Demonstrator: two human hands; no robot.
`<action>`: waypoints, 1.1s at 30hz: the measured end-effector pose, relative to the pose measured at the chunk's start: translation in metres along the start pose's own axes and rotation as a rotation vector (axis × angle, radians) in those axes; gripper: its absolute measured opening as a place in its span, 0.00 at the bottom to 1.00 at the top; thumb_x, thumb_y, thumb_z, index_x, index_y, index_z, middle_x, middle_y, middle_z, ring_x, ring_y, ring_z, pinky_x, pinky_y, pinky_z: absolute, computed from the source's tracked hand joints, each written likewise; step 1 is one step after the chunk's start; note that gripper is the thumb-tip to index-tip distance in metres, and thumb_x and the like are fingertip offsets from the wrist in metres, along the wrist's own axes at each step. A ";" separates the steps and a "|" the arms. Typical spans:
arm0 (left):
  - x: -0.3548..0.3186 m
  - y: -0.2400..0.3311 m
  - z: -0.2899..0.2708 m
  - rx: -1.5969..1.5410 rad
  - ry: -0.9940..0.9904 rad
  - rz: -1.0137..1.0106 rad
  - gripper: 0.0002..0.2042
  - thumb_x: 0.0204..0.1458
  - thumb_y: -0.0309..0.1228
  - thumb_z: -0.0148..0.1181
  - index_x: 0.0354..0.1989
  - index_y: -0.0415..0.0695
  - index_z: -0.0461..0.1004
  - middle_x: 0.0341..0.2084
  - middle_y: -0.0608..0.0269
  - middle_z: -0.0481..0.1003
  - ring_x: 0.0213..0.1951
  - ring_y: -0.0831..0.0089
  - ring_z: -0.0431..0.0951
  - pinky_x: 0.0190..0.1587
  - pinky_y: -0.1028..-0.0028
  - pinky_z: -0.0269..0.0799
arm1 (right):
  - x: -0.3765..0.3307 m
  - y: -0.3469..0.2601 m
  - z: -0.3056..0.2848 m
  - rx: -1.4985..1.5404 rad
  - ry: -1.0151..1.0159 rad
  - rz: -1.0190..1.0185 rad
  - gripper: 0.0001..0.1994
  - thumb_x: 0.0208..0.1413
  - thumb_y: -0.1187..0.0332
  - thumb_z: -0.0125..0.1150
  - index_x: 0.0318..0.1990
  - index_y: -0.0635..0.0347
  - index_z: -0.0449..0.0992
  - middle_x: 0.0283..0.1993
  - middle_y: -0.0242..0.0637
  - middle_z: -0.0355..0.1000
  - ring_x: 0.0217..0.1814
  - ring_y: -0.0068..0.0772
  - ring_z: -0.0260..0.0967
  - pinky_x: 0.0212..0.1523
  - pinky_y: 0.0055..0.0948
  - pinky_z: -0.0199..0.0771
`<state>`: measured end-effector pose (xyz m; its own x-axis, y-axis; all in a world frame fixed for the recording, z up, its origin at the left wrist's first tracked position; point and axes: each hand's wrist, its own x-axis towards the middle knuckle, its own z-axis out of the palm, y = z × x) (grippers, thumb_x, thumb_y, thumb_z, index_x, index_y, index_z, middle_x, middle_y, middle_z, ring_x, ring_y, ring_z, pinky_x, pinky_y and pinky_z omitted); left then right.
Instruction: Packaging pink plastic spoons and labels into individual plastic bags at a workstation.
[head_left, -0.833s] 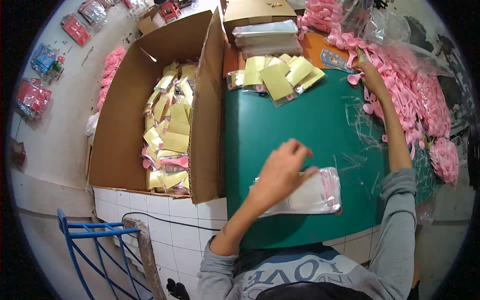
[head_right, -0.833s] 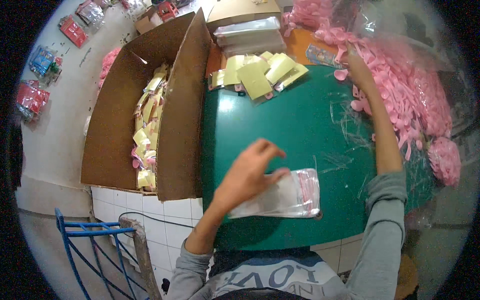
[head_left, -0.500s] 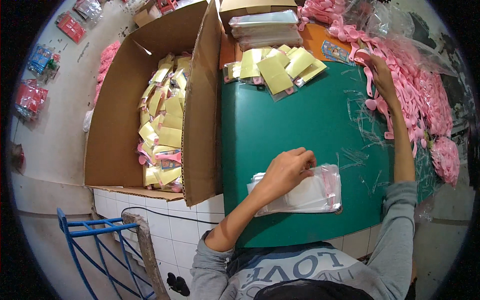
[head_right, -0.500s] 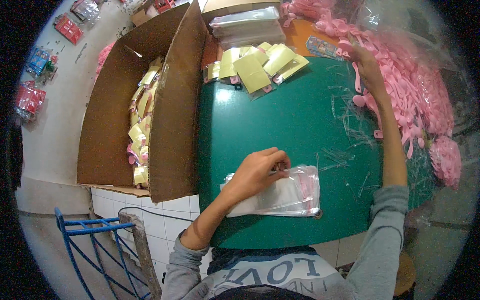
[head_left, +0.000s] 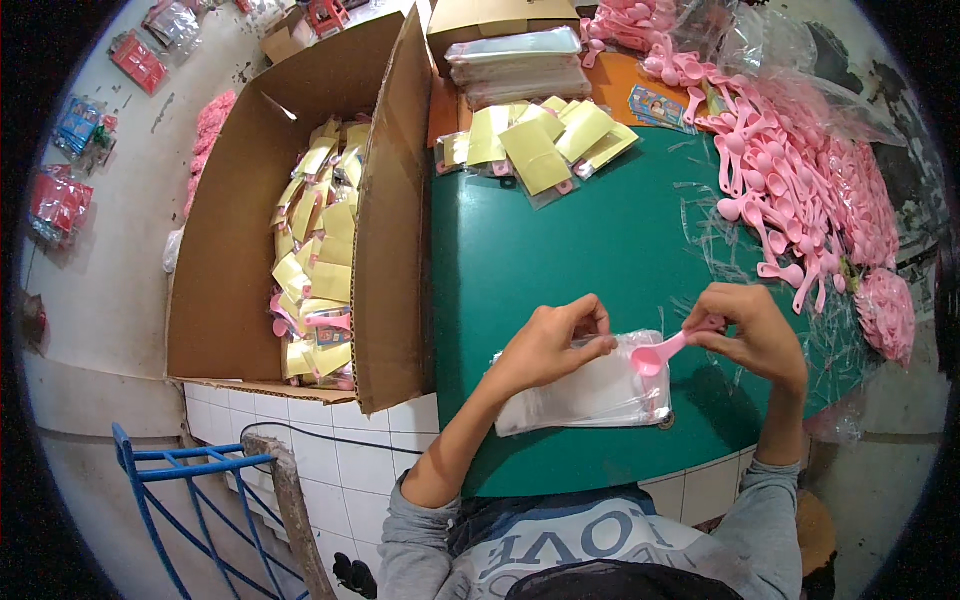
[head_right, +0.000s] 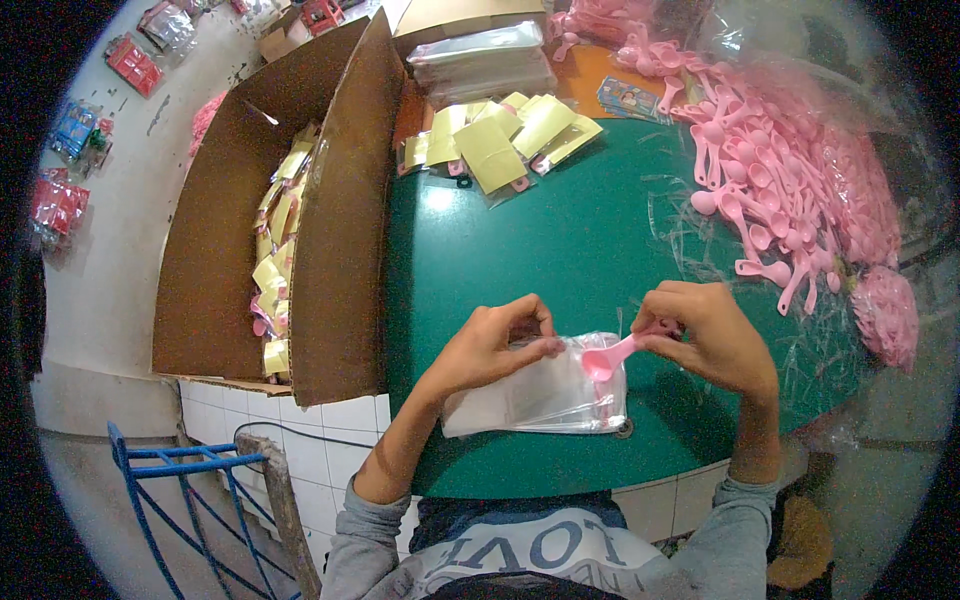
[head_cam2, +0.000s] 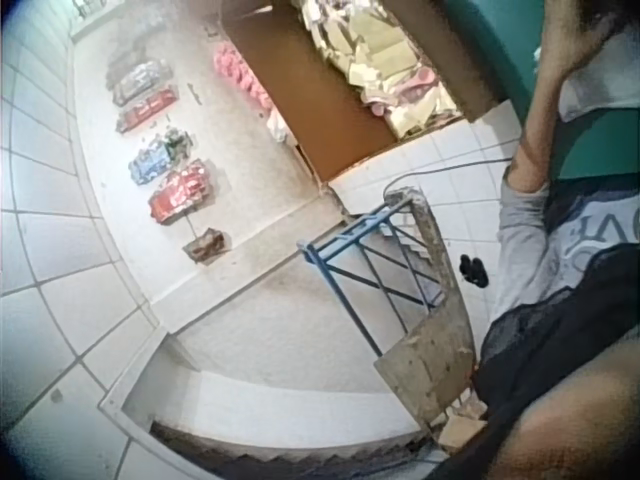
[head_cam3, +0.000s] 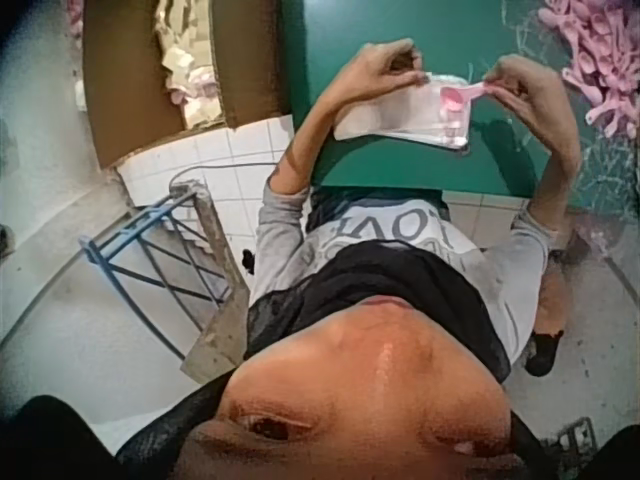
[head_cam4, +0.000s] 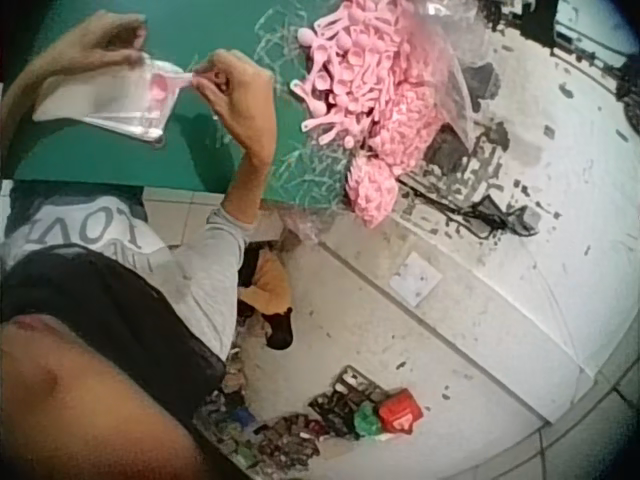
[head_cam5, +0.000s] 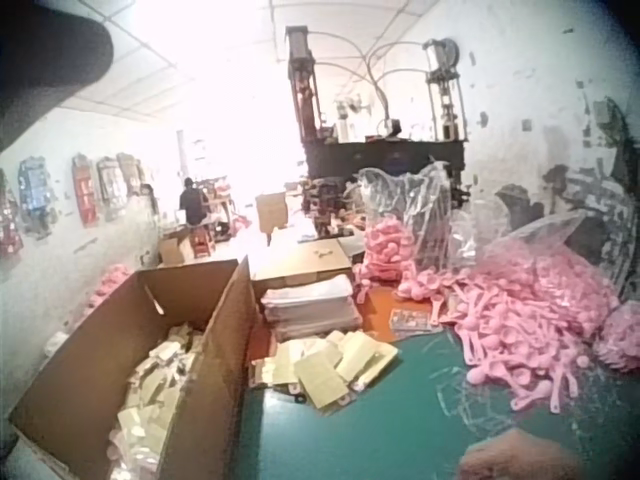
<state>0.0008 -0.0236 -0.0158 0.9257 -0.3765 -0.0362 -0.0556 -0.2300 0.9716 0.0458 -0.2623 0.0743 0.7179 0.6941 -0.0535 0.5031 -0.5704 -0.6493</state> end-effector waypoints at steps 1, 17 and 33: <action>0.000 0.000 0.000 -0.101 -0.013 -0.038 0.07 0.47 0.24 0.56 0.30 0.38 0.64 0.24 0.57 0.75 0.33 0.72 0.78 0.36 0.74 0.73 | 0.000 0.004 0.005 -0.021 0.022 0.031 0.06 0.40 0.73 0.64 0.28 0.62 0.74 0.24 0.38 0.68 0.25 0.28 0.68 0.26 0.24 0.66; 0.000 0.002 -0.011 -0.495 -0.026 -0.160 0.14 0.47 0.29 0.60 0.39 0.36 0.66 0.28 0.54 0.76 0.33 0.75 0.77 0.34 0.78 0.73 | 0.007 -0.002 0.036 0.578 0.662 0.051 0.08 0.52 0.78 0.54 0.40 0.65 0.67 0.30 0.31 0.66 0.27 0.17 0.66 0.26 0.17 0.69; 0.000 0.009 -0.001 -0.507 -0.038 -0.118 0.16 0.50 0.30 0.58 0.45 0.38 0.67 0.32 0.59 0.76 0.35 0.79 0.73 0.38 0.80 0.68 | 0.012 -0.005 0.055 0.587 0.467 0.072 0.13 0.48 0.78 0.58 0.41 0.64 0.64 0.32 0.34 0.68 0.30 0.20 0.69 0.29 0.19 0.72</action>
<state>0.0005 -0.0250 -0.0070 0.8998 -0.4089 -0.1521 0.2456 0.1868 0.9512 0.0252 -0.2266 0.0349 0.9344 0.3311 0.1316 0.2021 -0.1883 -0.9611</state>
